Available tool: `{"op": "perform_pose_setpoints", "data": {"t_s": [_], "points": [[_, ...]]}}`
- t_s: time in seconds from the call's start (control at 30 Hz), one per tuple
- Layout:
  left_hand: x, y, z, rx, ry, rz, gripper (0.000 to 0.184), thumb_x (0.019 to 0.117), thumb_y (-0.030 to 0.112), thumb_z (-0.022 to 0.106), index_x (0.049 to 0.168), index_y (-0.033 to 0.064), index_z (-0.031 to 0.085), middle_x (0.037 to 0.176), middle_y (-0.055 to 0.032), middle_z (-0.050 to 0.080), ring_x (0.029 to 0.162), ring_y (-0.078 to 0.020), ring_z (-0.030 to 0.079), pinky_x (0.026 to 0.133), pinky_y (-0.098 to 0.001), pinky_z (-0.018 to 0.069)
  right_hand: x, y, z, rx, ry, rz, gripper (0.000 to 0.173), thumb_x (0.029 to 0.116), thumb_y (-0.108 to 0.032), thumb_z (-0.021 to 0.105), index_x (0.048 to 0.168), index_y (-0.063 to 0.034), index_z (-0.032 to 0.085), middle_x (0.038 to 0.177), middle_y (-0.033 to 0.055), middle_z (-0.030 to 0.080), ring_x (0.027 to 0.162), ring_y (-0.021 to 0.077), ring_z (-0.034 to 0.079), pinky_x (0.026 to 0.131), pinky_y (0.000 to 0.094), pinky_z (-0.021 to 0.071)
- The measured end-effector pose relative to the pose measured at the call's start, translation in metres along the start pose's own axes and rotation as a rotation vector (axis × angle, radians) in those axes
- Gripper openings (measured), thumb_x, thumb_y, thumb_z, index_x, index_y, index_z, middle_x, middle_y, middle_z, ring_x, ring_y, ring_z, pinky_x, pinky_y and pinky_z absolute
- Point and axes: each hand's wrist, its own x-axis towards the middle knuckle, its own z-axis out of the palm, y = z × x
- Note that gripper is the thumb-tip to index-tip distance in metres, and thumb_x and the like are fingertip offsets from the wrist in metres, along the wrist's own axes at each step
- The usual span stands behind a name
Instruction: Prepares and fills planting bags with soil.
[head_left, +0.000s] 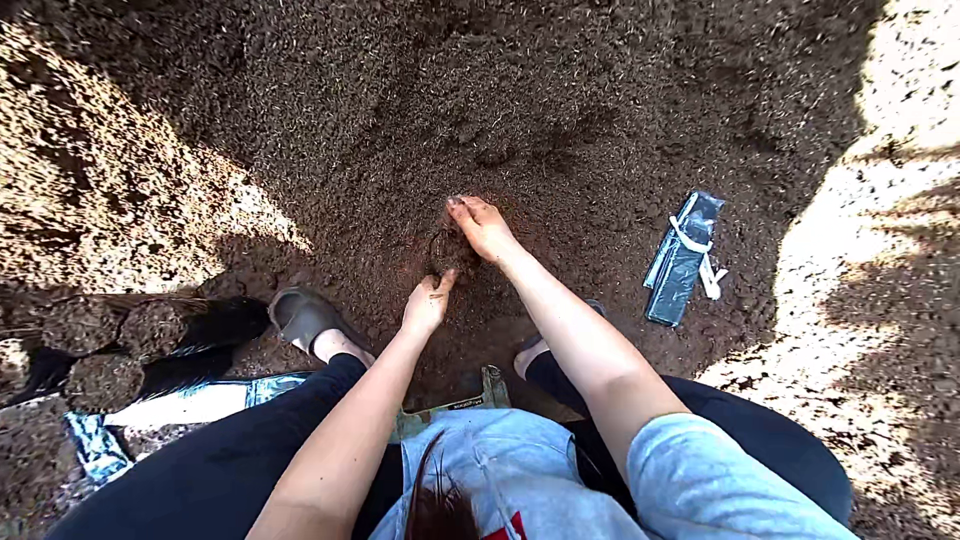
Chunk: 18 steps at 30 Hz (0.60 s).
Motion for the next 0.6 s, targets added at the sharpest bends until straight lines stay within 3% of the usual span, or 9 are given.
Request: {"op": "perform_pose_setpoints", "data": {"t_s": [0.07,0.17,0.27,0.33,0.43,0.5,0.57,0.6], "points": [[0.003,0.003,0.007,0.047,-0.04,0.002,0.062,0.1128,0.047,0.03,0.13,-0.005,0.059,0.123,-0.0282,0.065,0.119,-0.041,0.062,0.104,-0.0614,0.0449,0.02,0.008,0.006,-0.304,-0.103,-0.077,0.053,0.1102,-0.039,0.034,0.133,-0.0041,0.067,0.141,0.0152,0.063,0.138,0.0321,0.052,0.12,0.0588,0.0267],[0.003,0.01,0.008,0.047,0.008,0.024,0.048,0.1144,0.032,0.031,0.12,-0.0051,0.061,0.114,-0.0263,0.064,0.112,-0.0387,0.062,0.099,-0.059,0.046,0.038,0.018,0.016,-0.609,-0.256,-0.16,0.056,0.1092,-0.048,0.033,0.125,-0.0111,0.072,0.129,0.0104,0.07,0.13,0.0301,0.059,0.118,0.0604,0.0277],[0.002,0.014,0.007,0.002,0.08,0.027,0.041,0.1136,0.025,0.036,0.114,-0.0061,0.062,0.108,-0.0267,0.065,0.107,-0.0389,0.064,0.096,-0.0583,0.0475,0.033,0.03,0.033,-0.785,-0.209,-0.282,0.049,0.1074,-0.043,0.041,0.113,-0.007,0.074,0.113,0.0135,0.073,0.117,0.0358,0.065,0.119,0.0651,0.0229],[0.001,0.016,0.011,-0.011,0.097,0.012,0.04,0.1131,0.024,0.038,0.112,-0.0067,0.063,0.106,-0.0274,0.065,0.105,-0.0401,0.064,0.094,-0.0599,0.048,0.029,0.035,0.041,-0.886,-0.149,-0.319,0.045,0.1077,-0.037,0.042,0.117,-0.0065,0.073,0.116,0.015,0.073,0.117,0.0375,0.066,0.119,0.0654,0.0238],[0.0,0.014,0.016,-0.027,0.135,0.034,0.038,0.1125,0.025,0.04,0.11,-0.0057,0.063,0.102,-0.0265,0.066,0.102,-0.04,0.066,0.091,-0.0607,0.0493,0.028,0.032,0.042,-0.945,-0.184,-0.355,0.041,0.1081,-0.031,0.043,0.117,-0.0032,0.072,0.116,0.0175,0.072,0.117,0.0391,0.065,0.119,0.0657,0.0235],[-0.001,0.005,0.014,-0.059,0.184,0.098,0.04,0.1128,0.025,0.038,0.113,-0.0052,0.064,0.105,-0.0257,0.067,0.105,-0.0392,0.066,0.095,-0.0599,0.0488,0.032,0.028,0.036,-0.933,-0.221,-0.375,0.04,0.1078,-0.032,0.045,0.116,-0.0044,0.072,0.115,0.0164,0.072,0.118,0.0392,0.064,0.12,0.0672,0.0211],[0.009,-0.008,0.002,-0.223,0.297,0.121,0.052,0.114,0.032,0.032,0.118,-0.0057,0.067,0.108,-0.0246,0.069,0.108,-0.0358,0.066,0.1,-0.0557,0.049,0.034,0.024,0.025,-0.747,-0.164,-0.279,0.039,0.1072,-0.032,0.047,0.12,-0.0071,0.073,0.12,0.0135,0.073,0.124,0.0356,0.062,0.123,0.0647,0.0162],[0.019,-0.013,-0.003,-0.353,0.339,0.081,0.062,0.1145,0.039,0.023,0.117,-0.0069,0.064,0.102,-0.0231,0.065,0.098,-0.0335,0.063,0.093,-0.0531,0.0489,0.03,0.024,0.017,-0.597,-0.122,-0.146,0.043,0.1093,-0.032,0.04,0.129,-0.0086,0.07,0.129,0.0131,0.07,0.131,0.0327,0.058,0.124,0.0608,0.0171]]}}
